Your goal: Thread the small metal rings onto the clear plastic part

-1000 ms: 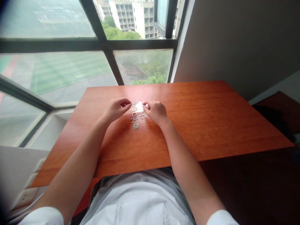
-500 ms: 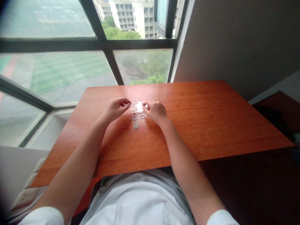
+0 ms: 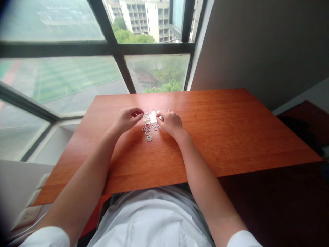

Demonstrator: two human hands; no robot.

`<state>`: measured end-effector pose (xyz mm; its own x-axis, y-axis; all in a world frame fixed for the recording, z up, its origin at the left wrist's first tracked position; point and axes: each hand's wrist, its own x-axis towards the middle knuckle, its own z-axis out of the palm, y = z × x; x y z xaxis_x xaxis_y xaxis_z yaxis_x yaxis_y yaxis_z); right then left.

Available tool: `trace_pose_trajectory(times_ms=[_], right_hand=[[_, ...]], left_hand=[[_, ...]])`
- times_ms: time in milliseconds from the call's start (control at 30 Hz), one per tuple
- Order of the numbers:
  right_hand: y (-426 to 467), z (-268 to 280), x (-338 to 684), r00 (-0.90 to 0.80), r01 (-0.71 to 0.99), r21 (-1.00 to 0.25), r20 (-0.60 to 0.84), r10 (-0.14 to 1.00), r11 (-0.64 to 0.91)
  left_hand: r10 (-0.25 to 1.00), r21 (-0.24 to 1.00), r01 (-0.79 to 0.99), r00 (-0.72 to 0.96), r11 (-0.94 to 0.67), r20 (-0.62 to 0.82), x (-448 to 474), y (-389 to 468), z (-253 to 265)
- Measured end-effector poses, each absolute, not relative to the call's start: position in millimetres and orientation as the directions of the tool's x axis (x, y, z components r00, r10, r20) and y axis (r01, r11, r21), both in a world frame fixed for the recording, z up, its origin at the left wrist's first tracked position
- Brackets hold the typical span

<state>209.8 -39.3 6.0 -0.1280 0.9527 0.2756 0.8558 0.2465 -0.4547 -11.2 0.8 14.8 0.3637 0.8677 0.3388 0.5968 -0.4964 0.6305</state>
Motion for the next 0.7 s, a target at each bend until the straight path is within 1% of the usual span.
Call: trace_pose_trajectory(times_ms=[100,300,433,567,700], right_hand=[[-39.7,6.3,209.7,-0.149,0.871,-0.428,0.243,0.959,0.244],[-42.3,6.3,209.3,-0.246,0.900,-0.337,0.128,0.961,0.276],[-42.4,4.9,209.4,-0.285,0.892,-0.349,0.061,0.957,0.288],[-41.7,3.3,208.3,-0.319,0.876,-0.366,0.053,0.946,0.316],[-42.2,2.3,205.7,-0.325,0.887,-0.330,0.048,0.944,0.322]], left_hand=[[0.869,0.632,0.596,0.364,-0.495,0.336,-11.2,0.2,15.3],[0.871,0.635,0.597,0.356,-0.490,0.338,-10.5,0.7,14.7],[0.874,0.639,0.596,0.346,-0.486,0.342,-10.0,0.3,14.7],[0.875,0.640,0.598,0.346,-0.483,0.338,-9.6,-0.8,16.1],[0.873,0.627,0.608,0.354,-0.488,0.337,-9.5,-0.9,16.0]])
